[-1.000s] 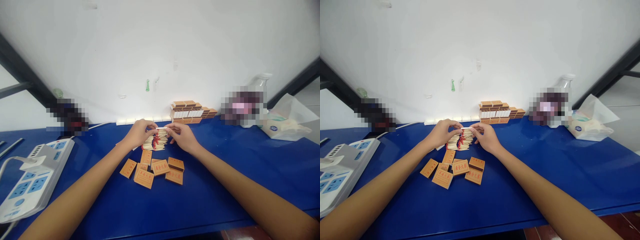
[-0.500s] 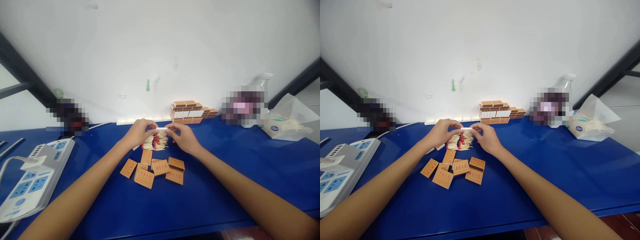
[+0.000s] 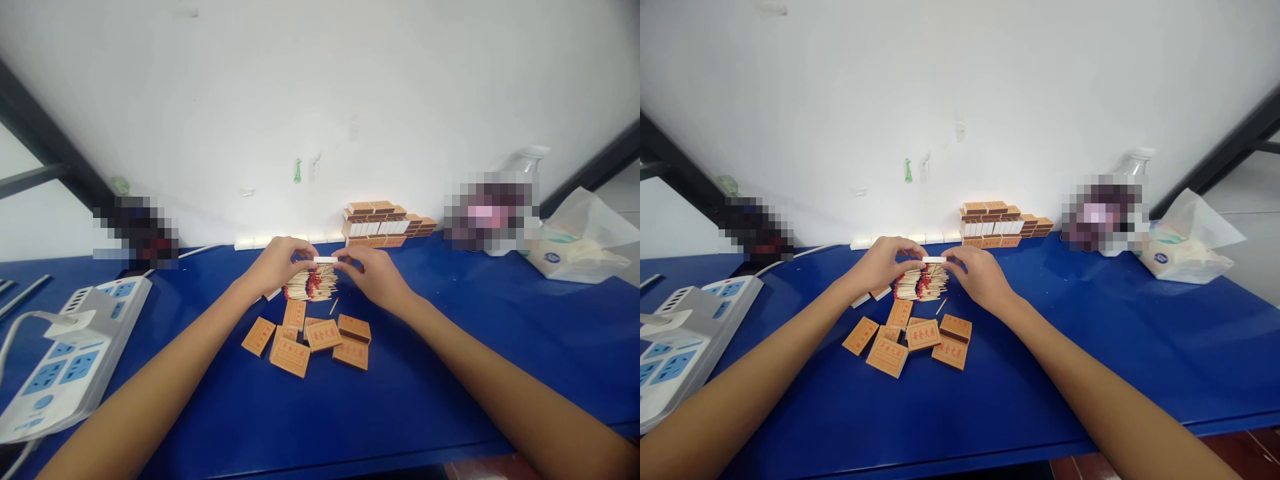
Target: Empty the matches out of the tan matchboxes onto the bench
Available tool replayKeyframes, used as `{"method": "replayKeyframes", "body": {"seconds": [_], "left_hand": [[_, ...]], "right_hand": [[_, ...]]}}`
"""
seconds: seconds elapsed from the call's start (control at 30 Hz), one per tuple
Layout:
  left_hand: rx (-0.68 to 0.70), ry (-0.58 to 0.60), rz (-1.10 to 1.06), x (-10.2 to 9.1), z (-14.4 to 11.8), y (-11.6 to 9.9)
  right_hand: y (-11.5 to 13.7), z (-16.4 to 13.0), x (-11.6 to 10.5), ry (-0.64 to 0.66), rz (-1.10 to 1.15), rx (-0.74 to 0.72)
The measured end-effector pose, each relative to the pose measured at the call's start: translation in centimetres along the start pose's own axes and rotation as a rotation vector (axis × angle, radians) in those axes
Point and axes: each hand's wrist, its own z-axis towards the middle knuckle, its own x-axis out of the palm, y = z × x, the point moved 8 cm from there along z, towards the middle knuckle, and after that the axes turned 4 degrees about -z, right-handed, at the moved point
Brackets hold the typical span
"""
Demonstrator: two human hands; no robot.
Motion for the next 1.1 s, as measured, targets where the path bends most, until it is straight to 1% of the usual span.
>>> {"method": "replayKeyframes", "body": {"seconds": [0.2,0.33,0.57,0.7,0.83,0.97,1.1], "left_hand": [[-0.004,0.007,-0.039,-0.1,0.0,0.1],[0.008,0.031,-0.055,0.2,-0.1,0.3],[-0.003,0.041,-0.052,0.5,-0.2,0.9],[0.009,0.042,-0.046,0.6,-0.2,0.5],[0.039,0.025,-0.038,0.5,-0.2,-0.1],[0.02,0.042,-0.047,0.6,-0.2,-0.1],[0.007,0.063,-0.07,0.9,-0.2,0.1]], "right_hand": [[0.0,-0.1,-0.1,-0.039,-0.027,-0.044],[0.3,-0.2,-0.3,-0.073,-0.059,-0.105],[0.8,-0.3,-0.3,-0.045,-0.099,-0.16],[1.3,-0.3,-0.7,-0.063,-0.103,-0.187],[1.6,-0.2,-0.9,-0.062,-0.091,-0.175],[2.0,-0.4,-1.2,-0.086,-0.095,-0.199],[2.2,-0.4,-1.2,-0.079,-0.088,-0.211]]}}
